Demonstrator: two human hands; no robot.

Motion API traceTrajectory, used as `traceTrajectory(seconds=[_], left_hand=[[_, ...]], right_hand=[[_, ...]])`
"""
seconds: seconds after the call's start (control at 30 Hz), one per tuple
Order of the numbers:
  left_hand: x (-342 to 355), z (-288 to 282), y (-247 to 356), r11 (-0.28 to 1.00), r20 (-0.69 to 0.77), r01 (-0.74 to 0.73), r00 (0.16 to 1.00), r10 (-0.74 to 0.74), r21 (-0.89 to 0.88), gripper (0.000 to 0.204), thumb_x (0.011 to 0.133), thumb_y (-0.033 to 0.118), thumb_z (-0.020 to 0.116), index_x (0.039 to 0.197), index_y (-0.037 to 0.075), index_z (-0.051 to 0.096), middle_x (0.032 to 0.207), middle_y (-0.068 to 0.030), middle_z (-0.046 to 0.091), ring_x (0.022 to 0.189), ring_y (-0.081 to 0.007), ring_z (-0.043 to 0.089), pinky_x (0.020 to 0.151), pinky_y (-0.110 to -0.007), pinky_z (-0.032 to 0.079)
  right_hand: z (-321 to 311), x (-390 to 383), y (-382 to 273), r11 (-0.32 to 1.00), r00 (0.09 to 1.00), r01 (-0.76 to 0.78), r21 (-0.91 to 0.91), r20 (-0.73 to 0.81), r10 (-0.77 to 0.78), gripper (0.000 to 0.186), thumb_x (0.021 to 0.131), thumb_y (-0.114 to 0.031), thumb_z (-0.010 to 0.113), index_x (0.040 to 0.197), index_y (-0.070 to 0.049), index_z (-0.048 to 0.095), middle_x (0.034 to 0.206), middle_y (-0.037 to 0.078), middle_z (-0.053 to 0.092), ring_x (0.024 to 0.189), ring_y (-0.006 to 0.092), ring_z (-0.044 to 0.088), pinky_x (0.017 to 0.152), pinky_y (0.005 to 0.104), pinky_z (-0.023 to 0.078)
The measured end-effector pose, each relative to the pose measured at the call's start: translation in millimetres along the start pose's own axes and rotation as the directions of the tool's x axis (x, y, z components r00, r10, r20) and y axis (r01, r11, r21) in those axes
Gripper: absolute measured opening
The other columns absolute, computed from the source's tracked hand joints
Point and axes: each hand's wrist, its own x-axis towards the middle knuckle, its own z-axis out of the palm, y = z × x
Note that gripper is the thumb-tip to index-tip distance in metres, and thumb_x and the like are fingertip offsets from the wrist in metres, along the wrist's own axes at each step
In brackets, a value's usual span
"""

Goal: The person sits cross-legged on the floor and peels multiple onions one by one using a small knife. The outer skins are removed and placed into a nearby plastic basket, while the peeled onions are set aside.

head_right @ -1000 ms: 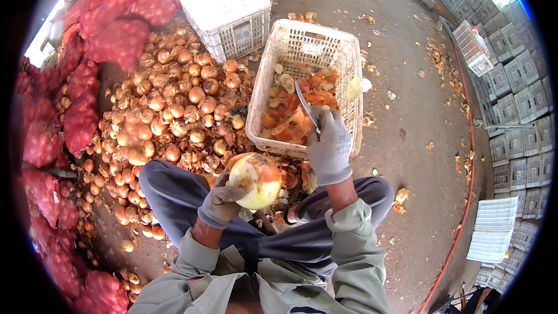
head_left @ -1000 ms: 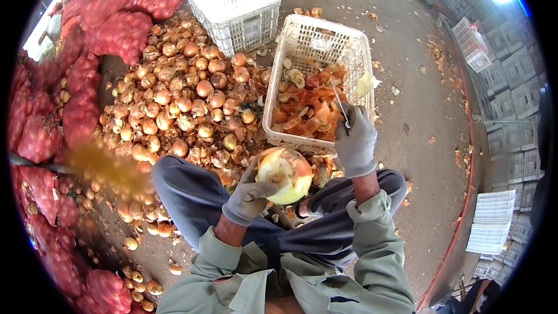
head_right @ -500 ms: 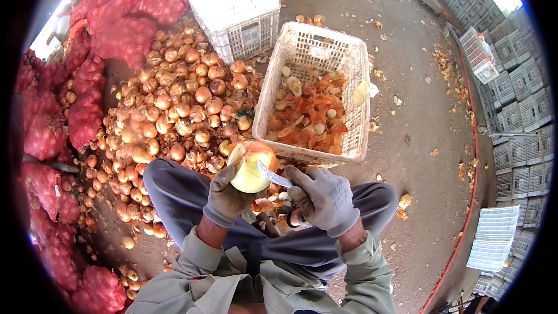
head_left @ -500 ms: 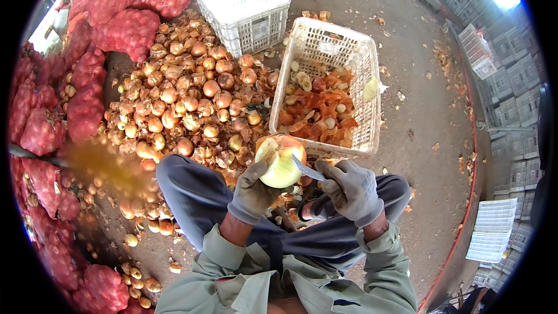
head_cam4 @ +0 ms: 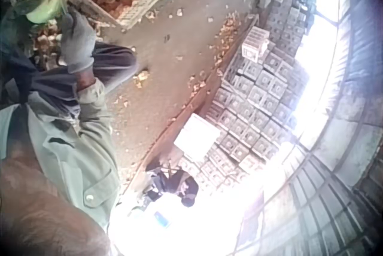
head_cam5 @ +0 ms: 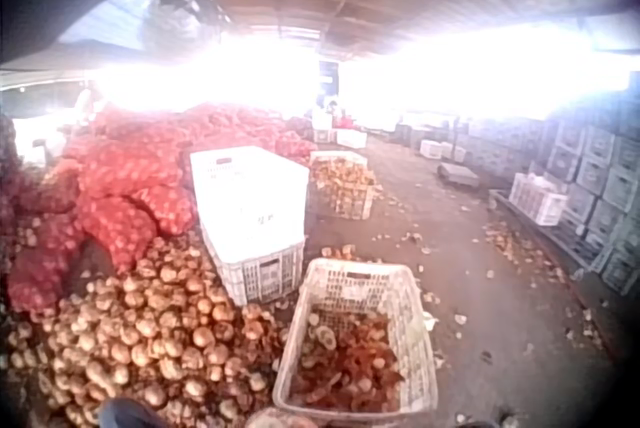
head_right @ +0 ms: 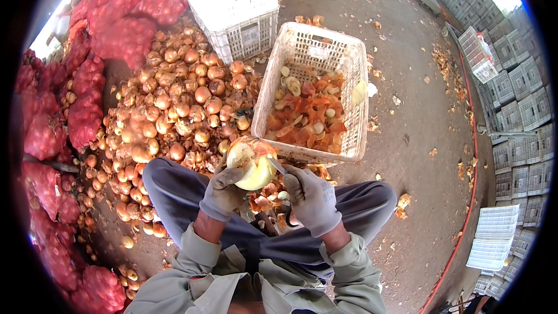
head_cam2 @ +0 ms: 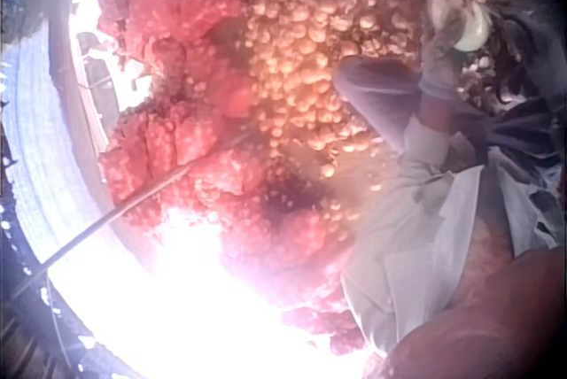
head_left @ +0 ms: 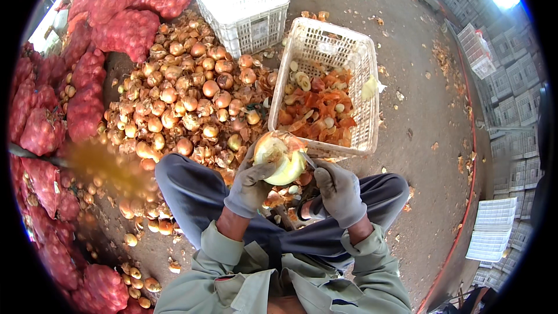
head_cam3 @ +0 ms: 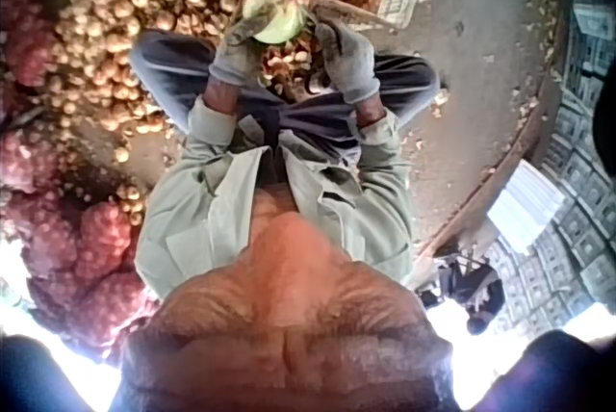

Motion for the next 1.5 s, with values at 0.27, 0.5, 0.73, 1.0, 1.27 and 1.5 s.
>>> traceTrajectory(seconds=[0.27,0.5,0.73,1.0,1.27,1.5], left_hand=[[0,-3,1,0.998,0.128,-0.042,0.991,0.036,0.04,0.067,0.079,-0.002,0.061,0.142,0.003,0.038,0.135,-0.0146,0.053,0.125,-0.0303,0.053,0.106,-0.046,0.045],[3,4,2,0.999,0.18,0.038,0.983,-0.034,-0.024,0.063,0.082,0.014,0.064,0.139,0.001,0.04,0.132,-0.0152,0.054,0.122,-0.03,0.055,0.104,-0.045,0.046],[5,-5,1,0.999,0.085,0.042,0.996,-0.04,-0.019,0.06,0.085,0.02,0.064,0.137,-0.003,0.043,0.131,-0.0161,0.055,0.121,-0.029,0.056,0.104,-0.044,0.045],[1,-3,-4,0.99,0.067,0.102,0.993,-0.096,-0.097,0.049,0.089,0.012,0.058,0.133,-0.004,0.047,0.128,-0.0157,0.058,0.119,-0.0266,0.058,0.103,-0.042,0.047],[2,-3,1,0.994,-0.024,0.095,0.995,-0.094,0.051,0.047,0.084,0.004,0.059,0.13,-0.002,0.048,0.118,-0.0128,0.062,0.108,-0.0246,0.064,0.095,-0.038,0.053],[-2,12,10,0.993,-0.154,-0.009,0.988,0.027,0.115,0.065,0.076,-0.008,0.067,0.135,0.001,0.042,0.122,-0.0123,0.059,0.11,-0.0241,0.062,0.096,-0.038,0.054]], right_hand=[[-26,10,-11,0.434,0.745,-0.667,0.605,0.554,0.372,0.055,0.101,-0.048,0.041,0.104,0.001,0.064,0.058,-0.001,0.042,0.043,0.0076,0.036,0.04,0.0233,0.029],[-30,7,-14,0.948,0.992,-0.054,0.313,0.128,0.015,0.042,0.098,-0.041,0.052,0.102,-0.001,0.065,0.066,0.007,0.055,0.052,0.0174,0.052,0.047,0.0332,0.043],[-23,2,-20,0.913,0.956,0.286,-0.293,0.146,-0.252,0.025,0.089,-0.028,0.062,0.105,-0.009,0.067,0.072,0.011,0.056,0.062,0.0325,0.058,0.055,0.0417,0.046],[-27,4,-16,0.844,0.943,0.33,-0.423,0.182,-0.277,0.024,0.084,-0.027,0.066,0.102,-0.011,0.065,0.073,0.009,0.054,0.064,0.0297,0.058,0.053,0.0417,0.045],[-1,-9,-27,0.821,0.985,0.137,-0.555,-0.009,-0.171,0.022,0.085,-0.02,0.065,0.105,-0.009,0.065,0.073,0.012,0.055,0.063,0.032,0.059,0.054,0.0427,0.045],[9,3,2,0.996,0.997,0.075,-0.055,-0.021,-0.076,0.025,0.096,-0.029,0.058,0.095,-0.004,0.064,0.063,0.008,0.055,0.052,0.0219,0.054,0.048,0.0339,0.041]])
